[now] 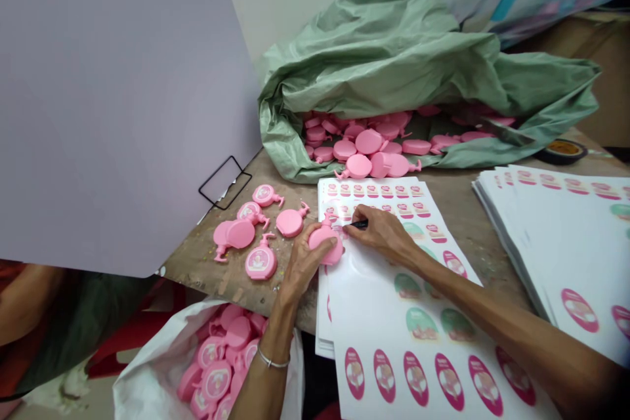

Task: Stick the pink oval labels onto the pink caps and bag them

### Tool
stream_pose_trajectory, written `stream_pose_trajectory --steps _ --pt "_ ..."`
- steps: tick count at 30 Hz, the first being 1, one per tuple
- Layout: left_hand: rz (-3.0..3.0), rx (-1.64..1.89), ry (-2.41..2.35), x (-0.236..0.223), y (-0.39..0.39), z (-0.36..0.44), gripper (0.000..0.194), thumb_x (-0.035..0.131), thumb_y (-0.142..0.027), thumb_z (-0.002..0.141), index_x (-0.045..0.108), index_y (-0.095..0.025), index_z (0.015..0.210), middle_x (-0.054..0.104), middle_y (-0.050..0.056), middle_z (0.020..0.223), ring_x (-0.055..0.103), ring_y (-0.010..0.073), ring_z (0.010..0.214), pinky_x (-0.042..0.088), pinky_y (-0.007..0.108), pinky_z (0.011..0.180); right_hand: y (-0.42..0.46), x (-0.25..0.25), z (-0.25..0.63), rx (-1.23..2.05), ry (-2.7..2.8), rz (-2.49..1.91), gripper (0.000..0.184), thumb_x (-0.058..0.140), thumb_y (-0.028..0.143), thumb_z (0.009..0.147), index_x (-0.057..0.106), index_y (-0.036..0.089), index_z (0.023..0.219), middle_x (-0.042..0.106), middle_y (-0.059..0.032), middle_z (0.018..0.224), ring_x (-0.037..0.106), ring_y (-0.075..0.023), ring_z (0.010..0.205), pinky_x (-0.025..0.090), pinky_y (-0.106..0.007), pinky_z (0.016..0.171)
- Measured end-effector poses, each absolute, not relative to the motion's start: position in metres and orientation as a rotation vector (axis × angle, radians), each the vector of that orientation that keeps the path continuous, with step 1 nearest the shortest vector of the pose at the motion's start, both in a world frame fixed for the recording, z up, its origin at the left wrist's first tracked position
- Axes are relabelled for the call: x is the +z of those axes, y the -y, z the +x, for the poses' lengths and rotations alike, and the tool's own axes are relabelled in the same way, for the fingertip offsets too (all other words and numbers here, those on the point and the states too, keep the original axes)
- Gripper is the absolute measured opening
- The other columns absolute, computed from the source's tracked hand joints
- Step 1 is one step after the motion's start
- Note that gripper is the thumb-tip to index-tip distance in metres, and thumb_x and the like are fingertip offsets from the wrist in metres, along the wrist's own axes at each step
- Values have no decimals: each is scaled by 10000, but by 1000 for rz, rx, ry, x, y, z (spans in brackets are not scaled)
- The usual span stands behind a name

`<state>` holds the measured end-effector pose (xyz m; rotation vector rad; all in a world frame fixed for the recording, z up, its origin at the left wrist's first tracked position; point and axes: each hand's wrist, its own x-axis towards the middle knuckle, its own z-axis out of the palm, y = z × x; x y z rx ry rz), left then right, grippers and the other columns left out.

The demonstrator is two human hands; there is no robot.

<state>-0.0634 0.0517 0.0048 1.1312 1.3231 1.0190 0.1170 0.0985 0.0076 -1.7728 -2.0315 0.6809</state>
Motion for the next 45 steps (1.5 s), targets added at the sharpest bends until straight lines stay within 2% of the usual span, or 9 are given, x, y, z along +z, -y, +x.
stream_pose_trajectory --steps 3,11,15,19,23,27,31,35,45 --pt "1254 971 -1346 5 -52 -65 421 680 -406 762 648 -170 1110 668 79 1041 609 231 949 485 338 871 -106 18 114 883 1982 -1805 213 605 418 722 542 216 695 648 -5 717 529 -157 638 319 -277 589" --pt "1352 942 -1351 9 -54 -64 405 682 -379 761 655 -171 1108 676 82 1043 610 239 957 482 348 884 -119 19 108 1134 1891 -1769 304 654 479 665 553 196 617 603 -6 650 506 -138 617 336 -268 563" --pt "1204 1079 -1278 2 -51 -62 427 704 -345 744 659 -172 1131 657 105 1146 600 260 1042 498 355 894 -121 27 121 1239 1796 -1729 392 662 550 671 507 196 607 502 25 589 429 -110 562 320 -260 528" --pt "980 1250 -1228 -1 -43 -59 404 734 -337 727 660 -173 1088 669 73 1055 626 184 878 535 297 808 -113 33 146 1423 1550 -1516 459 663 614 699 481 197 635 384 53 573 338 -92 540 256 -251 494" --pt "696 1319 -1118 20 -35 -49 497 744 -384 741 608 -200 1182 652 60 1036 639 135 730 576 288 696 -90 41 157 1463 1463 -1232 378 654 575 768 604 205 826 462 38 656 362 -94 594 282 -243 540" --pt "536 1281 -983 44 -32 -34 456 604 -515 842 626 -174 1144 652 107 1127 681 183 785 601 321 676 -65 51 147 1438 1515 -1252 460 646 581 774 656 249 1093 579 -9 767 474 -141 693 359 -263 590" --pt "487 1252 -941 48 -30 -24 416 527 -508 895 641 -182 1127 686 96 1095 689 218 879 607 343 707 -53 54 135 1401 1530 -1294 488 664 603 735 711 213 1025 588 -17 730 492 -151 679 387 -285 598" --pt "504 1230 -930 47 -28 -22 446 455 -512 930 644 -160 1128 699 105 1069 683 231 926 607 355 730 -50 53 133 1391 1501 -1307 476 674 589 725 722 200 993 528 20 624 417 -105 568 343 -257 530" --pt "567 1182 -962 46 -28 -25 598 412 -643 894 628 -136 1128 706 119 1019 704 228 839 615 365 689 -51 53 133 1376 1533 -1304 476 680 588 718 700 184 969 606 -12 685 487 -124 604 348 -245 508"
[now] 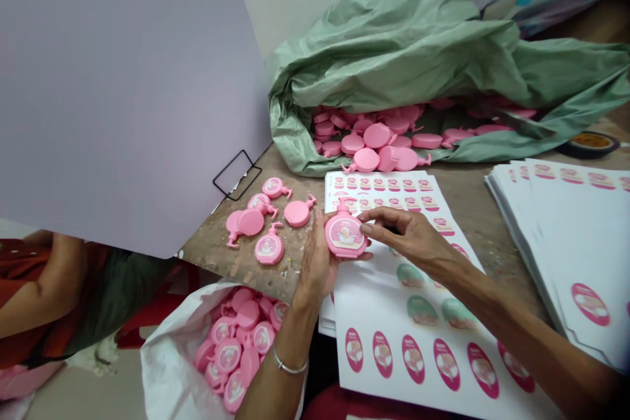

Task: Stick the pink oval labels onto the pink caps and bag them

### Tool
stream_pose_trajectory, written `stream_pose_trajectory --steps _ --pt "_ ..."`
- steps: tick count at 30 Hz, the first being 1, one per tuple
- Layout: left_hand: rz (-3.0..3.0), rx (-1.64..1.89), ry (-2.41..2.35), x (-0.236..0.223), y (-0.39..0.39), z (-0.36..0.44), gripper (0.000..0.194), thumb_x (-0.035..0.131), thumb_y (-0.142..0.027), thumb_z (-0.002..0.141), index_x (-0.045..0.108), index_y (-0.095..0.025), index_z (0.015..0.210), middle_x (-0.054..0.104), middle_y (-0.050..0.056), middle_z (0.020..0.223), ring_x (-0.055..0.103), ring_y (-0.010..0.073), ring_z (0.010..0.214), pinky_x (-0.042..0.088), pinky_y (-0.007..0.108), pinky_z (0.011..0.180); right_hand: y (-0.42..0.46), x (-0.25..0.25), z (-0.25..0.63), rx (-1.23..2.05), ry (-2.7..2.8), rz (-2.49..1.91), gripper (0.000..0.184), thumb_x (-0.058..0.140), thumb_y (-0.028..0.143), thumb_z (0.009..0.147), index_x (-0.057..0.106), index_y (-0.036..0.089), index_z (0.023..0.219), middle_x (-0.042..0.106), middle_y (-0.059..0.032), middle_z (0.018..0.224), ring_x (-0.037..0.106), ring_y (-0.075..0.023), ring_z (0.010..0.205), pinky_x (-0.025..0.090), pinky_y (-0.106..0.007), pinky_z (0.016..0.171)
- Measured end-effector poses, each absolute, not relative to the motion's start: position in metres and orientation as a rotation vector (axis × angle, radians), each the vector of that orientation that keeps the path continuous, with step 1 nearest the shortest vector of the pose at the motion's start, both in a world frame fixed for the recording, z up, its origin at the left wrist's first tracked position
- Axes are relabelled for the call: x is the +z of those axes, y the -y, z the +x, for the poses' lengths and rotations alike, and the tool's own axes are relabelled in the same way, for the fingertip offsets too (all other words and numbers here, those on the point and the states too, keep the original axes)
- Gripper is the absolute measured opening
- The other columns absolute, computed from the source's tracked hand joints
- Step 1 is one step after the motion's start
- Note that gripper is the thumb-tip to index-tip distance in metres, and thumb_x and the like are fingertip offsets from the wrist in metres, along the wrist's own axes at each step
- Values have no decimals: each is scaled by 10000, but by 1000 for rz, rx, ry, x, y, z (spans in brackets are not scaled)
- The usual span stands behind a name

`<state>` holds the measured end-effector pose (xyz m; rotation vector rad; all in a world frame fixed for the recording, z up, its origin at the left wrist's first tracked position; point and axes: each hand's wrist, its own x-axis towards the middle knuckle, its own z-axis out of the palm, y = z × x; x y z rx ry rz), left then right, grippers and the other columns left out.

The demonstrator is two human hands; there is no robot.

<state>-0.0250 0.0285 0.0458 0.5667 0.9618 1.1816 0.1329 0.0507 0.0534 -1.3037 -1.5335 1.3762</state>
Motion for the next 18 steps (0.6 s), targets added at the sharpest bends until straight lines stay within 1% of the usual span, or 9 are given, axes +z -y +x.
stream_pose_trajectory --steps 9,14,18 --pt "579 1187 -973 50 -27 -25 573 418 -623 903 611 -140 1145 703 112 1024 706 232 843 617 379 695 -51 58 133 1334 1552 -1296 467 709 593 686 705 183 910 567 7 636 420 -98 547 310 -237 475" --pt "586 1177 -972 50 -26 -25 577 415 -626 903 623 -136 1125 703 114 1027 705 234 855 617 367 692 -52 57 133 1327 1563 -1294 454 695 600 697 700 184 878 544 12 633 400 -90 535 313 -230 460" --pt "577 1172 -983 51 -26 -25 583 420 -629 899 630 -133 1122 708 117 1008 707 238 853 619 367 683 -52 58 133 1324 1571 -1293 441 693 596 699 694 186 862 526 13 625 384 -87 534 289 -220 441"
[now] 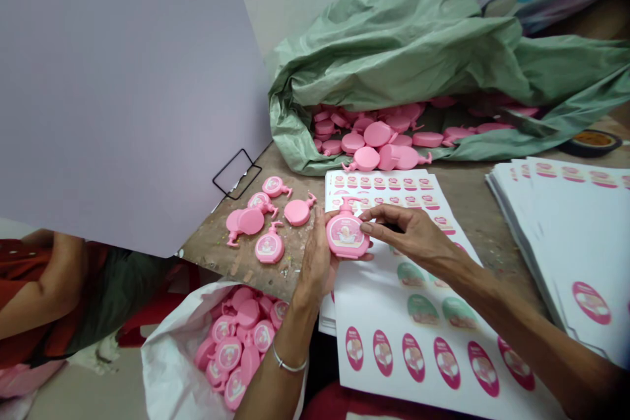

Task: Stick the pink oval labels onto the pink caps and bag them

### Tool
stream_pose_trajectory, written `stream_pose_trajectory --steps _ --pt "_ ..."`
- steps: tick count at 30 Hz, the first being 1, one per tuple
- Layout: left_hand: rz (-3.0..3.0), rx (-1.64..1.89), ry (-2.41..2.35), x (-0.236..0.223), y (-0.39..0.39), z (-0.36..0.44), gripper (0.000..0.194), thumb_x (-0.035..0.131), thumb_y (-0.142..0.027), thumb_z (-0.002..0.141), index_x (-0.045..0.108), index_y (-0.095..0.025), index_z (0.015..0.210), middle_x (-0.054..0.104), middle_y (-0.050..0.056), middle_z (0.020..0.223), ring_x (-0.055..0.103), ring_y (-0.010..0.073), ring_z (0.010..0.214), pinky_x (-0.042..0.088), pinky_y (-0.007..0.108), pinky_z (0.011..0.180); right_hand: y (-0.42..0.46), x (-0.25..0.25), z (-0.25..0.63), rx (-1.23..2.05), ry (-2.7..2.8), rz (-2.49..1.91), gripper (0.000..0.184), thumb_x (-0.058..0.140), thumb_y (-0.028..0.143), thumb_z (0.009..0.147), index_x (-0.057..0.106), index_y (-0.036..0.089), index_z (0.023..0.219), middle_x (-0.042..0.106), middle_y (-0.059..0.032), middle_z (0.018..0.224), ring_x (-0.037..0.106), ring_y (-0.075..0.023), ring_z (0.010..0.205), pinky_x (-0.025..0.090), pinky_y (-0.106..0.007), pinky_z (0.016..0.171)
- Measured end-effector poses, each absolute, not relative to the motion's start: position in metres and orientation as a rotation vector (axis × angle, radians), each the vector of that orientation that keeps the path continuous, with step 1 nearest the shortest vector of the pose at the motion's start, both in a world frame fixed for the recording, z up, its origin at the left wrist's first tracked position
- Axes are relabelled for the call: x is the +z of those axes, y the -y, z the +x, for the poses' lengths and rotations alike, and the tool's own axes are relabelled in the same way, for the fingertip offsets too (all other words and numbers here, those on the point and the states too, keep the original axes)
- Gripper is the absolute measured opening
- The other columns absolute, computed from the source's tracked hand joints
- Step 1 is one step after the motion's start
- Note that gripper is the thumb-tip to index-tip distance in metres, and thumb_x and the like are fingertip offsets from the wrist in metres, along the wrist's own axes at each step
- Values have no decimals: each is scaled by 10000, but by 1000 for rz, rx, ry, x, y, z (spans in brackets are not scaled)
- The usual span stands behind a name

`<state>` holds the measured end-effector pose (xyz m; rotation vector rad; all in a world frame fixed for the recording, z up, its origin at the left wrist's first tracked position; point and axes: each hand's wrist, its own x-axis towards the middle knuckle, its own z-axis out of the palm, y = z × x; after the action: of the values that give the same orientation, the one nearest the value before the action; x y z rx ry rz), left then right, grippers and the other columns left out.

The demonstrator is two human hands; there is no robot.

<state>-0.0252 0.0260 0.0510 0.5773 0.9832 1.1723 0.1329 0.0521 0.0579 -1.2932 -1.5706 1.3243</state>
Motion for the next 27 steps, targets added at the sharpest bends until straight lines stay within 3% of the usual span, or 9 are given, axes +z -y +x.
stream_pose_trajectory --steps 22,27 --pt "626 1180 -1026 52 -25 -24 612 371 -646 905 621 -139 1141 704 114 996 702 231 854 615 344 667 -51 57 135 1255 1632 -1322 431 666 598 730 699 190 868 565 -2 649 422 -96 541 328 -229 457" --pt "636 1185 -1028 51 -24 -26 555 432 -621 896 621 -159 1137 695 102 1041 699 223 862 615 336 675 -50 59 135 1187 1671 -1338 423 638 599 757 702 201 886 606 -17 673 455 -112 547 350 -241 470"
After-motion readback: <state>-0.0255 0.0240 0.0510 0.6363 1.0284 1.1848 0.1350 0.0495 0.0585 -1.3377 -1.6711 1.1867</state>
